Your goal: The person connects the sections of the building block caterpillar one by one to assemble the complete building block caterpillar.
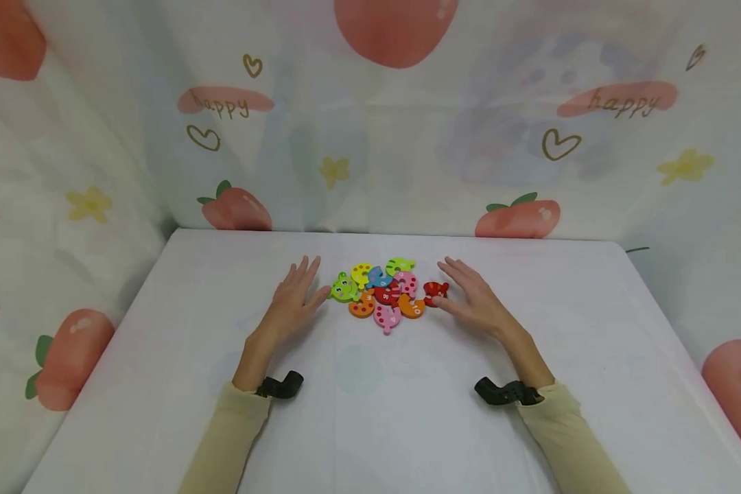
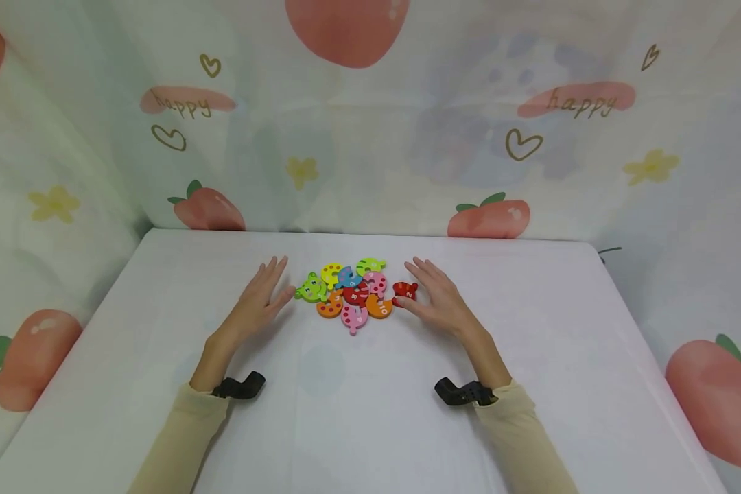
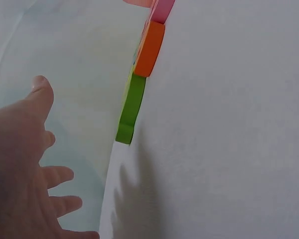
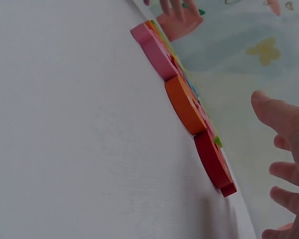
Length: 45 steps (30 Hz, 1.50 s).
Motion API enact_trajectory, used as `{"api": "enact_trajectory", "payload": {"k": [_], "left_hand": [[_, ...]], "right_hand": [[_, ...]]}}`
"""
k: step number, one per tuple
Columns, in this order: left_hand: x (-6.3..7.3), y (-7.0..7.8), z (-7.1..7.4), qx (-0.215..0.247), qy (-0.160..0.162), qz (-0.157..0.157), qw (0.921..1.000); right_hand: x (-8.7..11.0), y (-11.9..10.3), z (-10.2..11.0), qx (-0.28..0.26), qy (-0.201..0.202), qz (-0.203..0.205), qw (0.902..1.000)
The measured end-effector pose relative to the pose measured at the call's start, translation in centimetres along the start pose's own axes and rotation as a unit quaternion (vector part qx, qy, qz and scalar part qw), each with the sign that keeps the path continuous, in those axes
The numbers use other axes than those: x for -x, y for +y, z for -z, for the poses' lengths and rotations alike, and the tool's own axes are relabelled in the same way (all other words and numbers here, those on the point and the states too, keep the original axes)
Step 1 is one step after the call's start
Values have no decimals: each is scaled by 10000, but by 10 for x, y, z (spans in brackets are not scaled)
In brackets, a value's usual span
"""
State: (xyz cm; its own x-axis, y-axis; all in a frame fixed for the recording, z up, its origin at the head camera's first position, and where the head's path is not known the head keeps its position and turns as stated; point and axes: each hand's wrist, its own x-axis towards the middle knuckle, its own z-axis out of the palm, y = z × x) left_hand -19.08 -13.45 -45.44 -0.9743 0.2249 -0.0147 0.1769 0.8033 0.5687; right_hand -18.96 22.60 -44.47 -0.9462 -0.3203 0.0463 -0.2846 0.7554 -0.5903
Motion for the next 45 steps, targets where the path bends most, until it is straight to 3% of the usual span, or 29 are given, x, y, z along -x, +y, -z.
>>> {"api": "enact_trajectory", "payload": {"k": [7,15,20,27,31,36,45], "left_hand": [[7,10,-11,-158,-586,-400,9974],[8,20,-15,-560,-867,-942,9902],[9,21,-15,-1016,-1061,-901,9850],[8,18,-9,-1385,-986,-765,9825],[8,16,-1,-1069,-918,-531,9886],[8,12,5,-831,-852,-497,9916],[7,5,7,-602,-554,-505,9954]], "right_hand": [[0,-2,-10,-303,-143,67,9994],[1,-5,-15,-326,-133,156,9993],[1,-3,-15,-301,-124,233,9992],[1,-3,-17,-74,-21,261,9996],[2,-4,-20,298,-23,36,9995],[3,-8,-23,651,48,-157,9977],[4,-6,-26,325,228,-26,9992]]}}
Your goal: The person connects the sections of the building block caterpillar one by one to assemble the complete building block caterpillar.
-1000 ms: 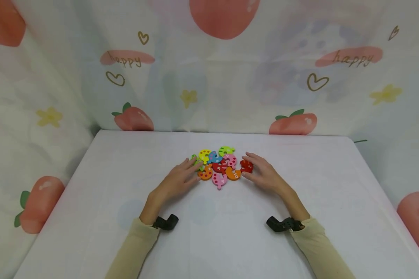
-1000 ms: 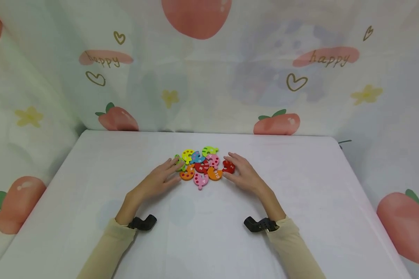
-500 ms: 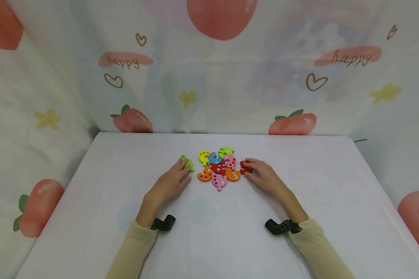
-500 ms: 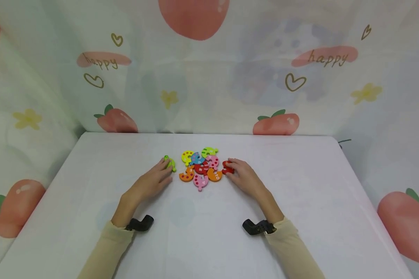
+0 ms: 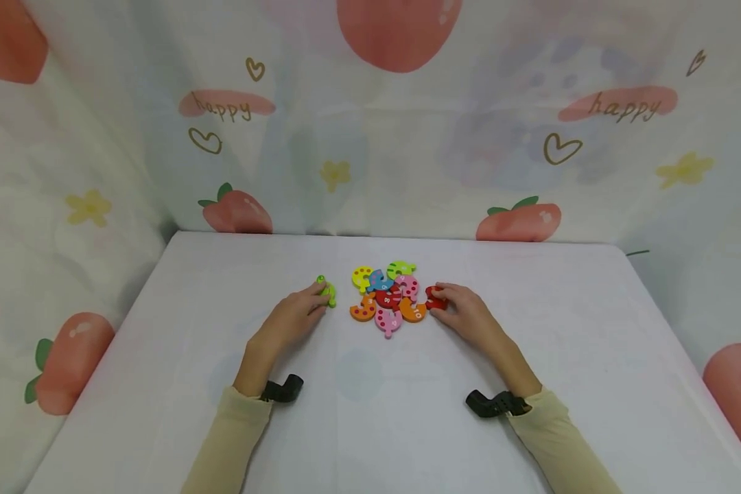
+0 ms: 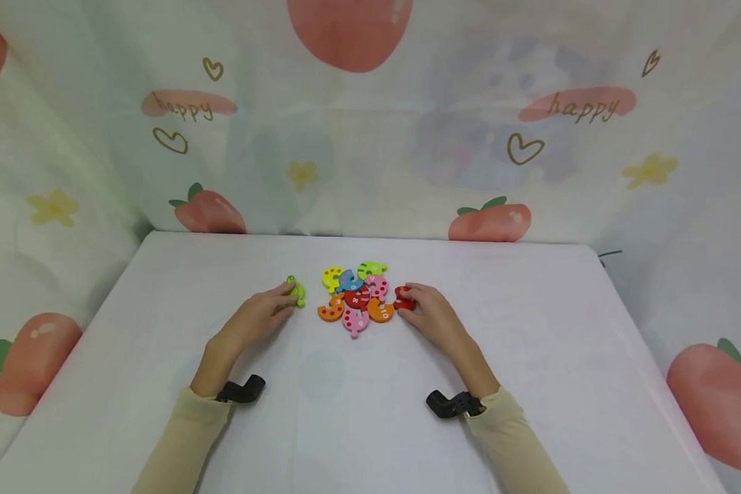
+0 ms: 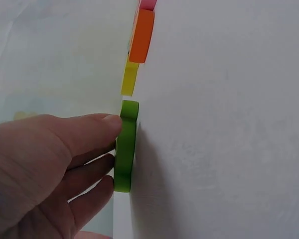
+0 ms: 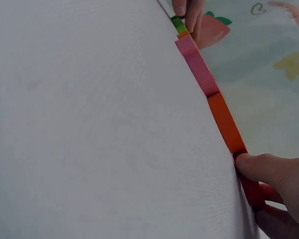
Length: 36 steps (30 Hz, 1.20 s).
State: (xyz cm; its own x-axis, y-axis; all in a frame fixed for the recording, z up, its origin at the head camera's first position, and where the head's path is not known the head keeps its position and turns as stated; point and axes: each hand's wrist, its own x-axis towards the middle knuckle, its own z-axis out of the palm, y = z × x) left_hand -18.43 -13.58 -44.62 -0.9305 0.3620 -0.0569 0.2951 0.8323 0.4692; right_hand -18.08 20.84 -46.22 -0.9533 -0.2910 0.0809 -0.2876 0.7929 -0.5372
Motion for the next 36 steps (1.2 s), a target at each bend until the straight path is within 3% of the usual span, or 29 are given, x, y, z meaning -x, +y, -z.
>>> {"api": "enact_trajectory", "payload": {"k": [5,10,16,19,22,28,36], "left_hand": [[-1,0,-2,146,270,45,9995],[1,-1,-4,-107,458,-139,9988],[0,-3,-2,-496,285,-216,9981],[0,-5,-1,-530,190,-119,9983],[3,-14,0,-567,333,-45,9978],[6,-32,7,-328,542,143,9979],[4,-38,13,-188,465,96,9987]], "right_hand": [[-1,6,-1,-131,126,152,9997],[-1,-4,5,-190,607,357,9973],[-14,-49,1,-242,830,973,9915],[-25,-74,-14,-297,693,1198,9899],[-38,-98,-31,-400,383,1277,9903],[-65,-134,-65,-285,-73,1135,9931],[-90,-160,-102,-579,-164,278,9978]]}}
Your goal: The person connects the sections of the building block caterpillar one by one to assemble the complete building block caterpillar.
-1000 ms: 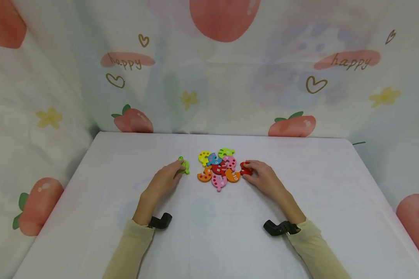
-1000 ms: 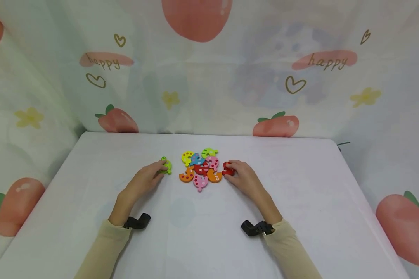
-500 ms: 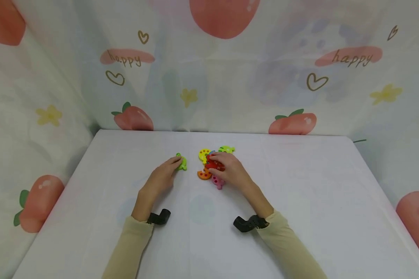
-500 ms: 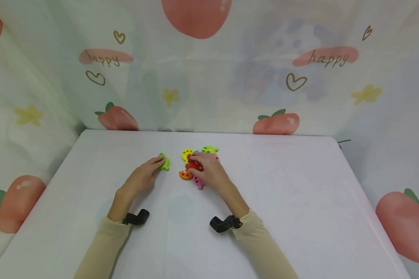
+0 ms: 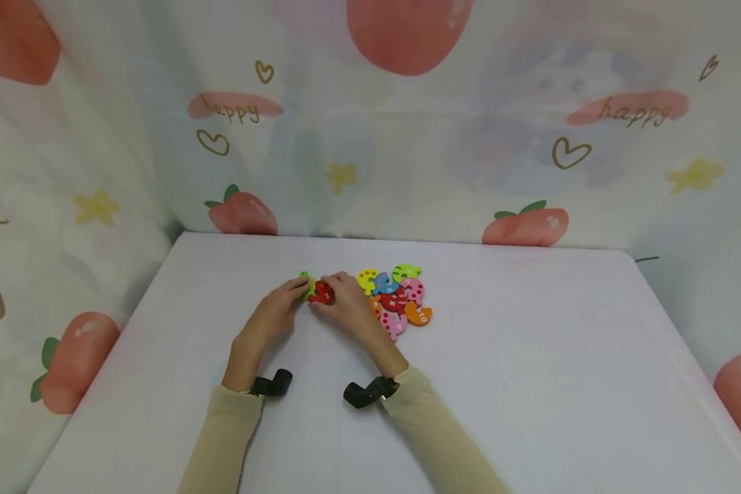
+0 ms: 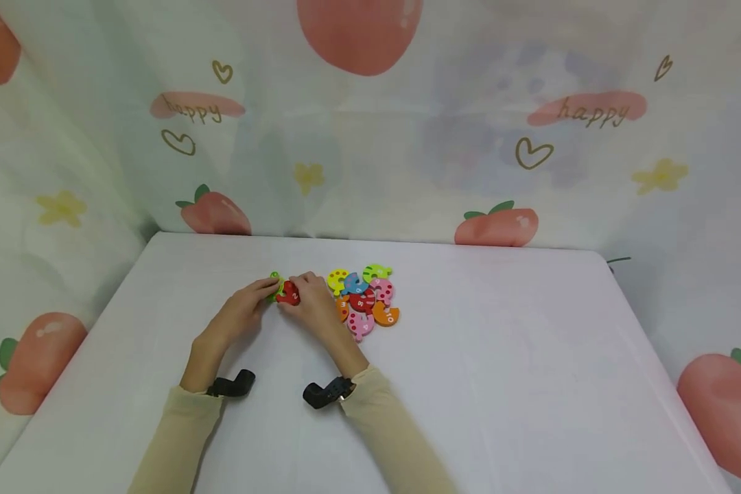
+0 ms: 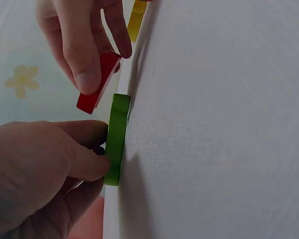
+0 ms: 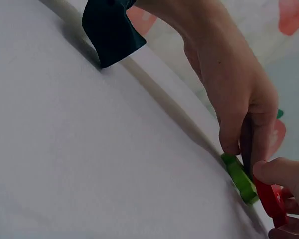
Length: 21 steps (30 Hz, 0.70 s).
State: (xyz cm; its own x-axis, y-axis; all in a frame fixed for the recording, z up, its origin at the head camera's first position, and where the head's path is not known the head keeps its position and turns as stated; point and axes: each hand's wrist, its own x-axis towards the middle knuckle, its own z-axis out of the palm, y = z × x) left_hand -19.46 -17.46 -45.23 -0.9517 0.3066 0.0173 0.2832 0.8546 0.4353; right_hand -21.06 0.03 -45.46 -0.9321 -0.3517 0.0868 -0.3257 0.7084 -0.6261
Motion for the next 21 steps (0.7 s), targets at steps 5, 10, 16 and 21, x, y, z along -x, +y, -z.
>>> {"api": "enact_trajectory", "payload": {"k": [5,10,16,21], "left_hand": [[2,-1,0,-19,85,-79,9999],[1,-3,0,-11,122,-95,9999],[-1,-2,-1,-9,18,1,10000],[-2,0,-2,61,-35,76,9999]], "right_hand": [[0,-8,-13,-216,182,-253,9993],[1,-8,-21,-84,476,-269,9985],[0,-3,-23,-132,779,-360,9962],[0,0,-24,-210,767,-388,9961]]}}
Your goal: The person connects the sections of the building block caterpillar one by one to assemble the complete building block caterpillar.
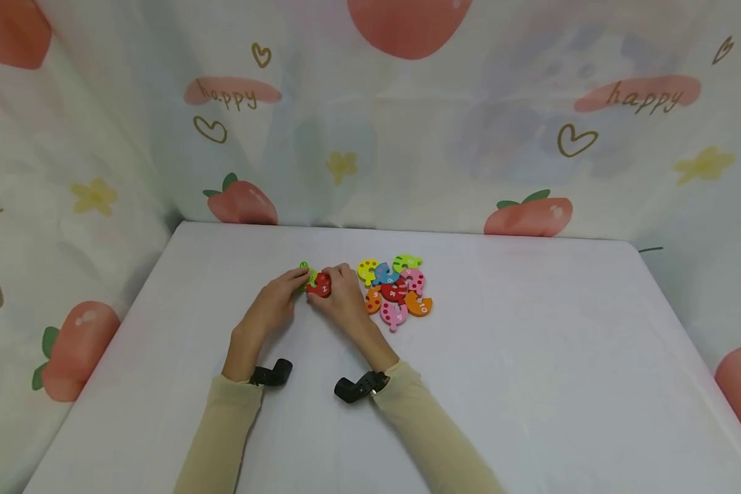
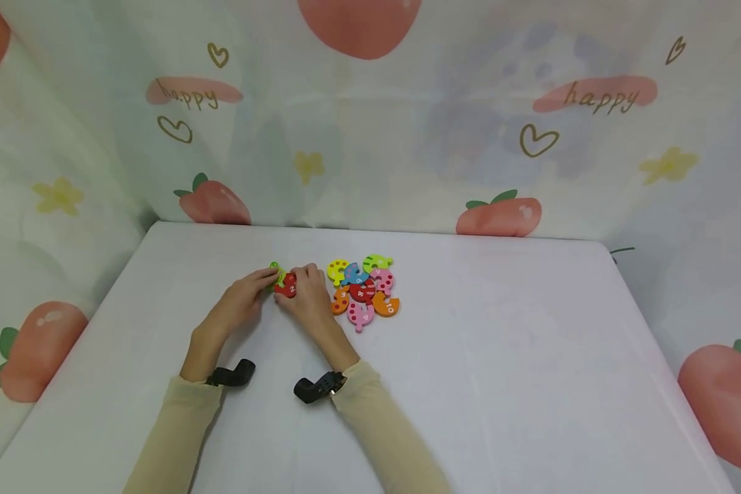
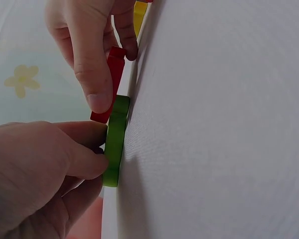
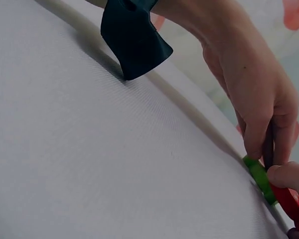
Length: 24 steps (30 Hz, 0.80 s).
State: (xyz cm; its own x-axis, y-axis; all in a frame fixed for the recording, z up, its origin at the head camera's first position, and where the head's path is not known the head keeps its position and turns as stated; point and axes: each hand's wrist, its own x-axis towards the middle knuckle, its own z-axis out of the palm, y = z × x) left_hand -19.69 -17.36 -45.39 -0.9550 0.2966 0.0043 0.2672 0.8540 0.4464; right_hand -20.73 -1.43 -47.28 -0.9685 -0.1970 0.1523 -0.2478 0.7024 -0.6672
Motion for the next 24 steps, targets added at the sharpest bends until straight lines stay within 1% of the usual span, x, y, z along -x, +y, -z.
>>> {"api": "enact_trajectory", "payload": {"k": [4,12,18,24], "left_hand": [[1,1,-1,37,-52,46,10000],[0,1,0,-1,-30,100,9999],[0,2,1,51,-80,63,9999],[1,2,1,58,-58,141,9999]], "right_hand": [[1,2,0,9,-1,-8,10000],[-1,3,-1,17,29,67,10000],[0,4,-1,112,-28,27,9999],[1,4,0,128,-50,151,9998]]}}
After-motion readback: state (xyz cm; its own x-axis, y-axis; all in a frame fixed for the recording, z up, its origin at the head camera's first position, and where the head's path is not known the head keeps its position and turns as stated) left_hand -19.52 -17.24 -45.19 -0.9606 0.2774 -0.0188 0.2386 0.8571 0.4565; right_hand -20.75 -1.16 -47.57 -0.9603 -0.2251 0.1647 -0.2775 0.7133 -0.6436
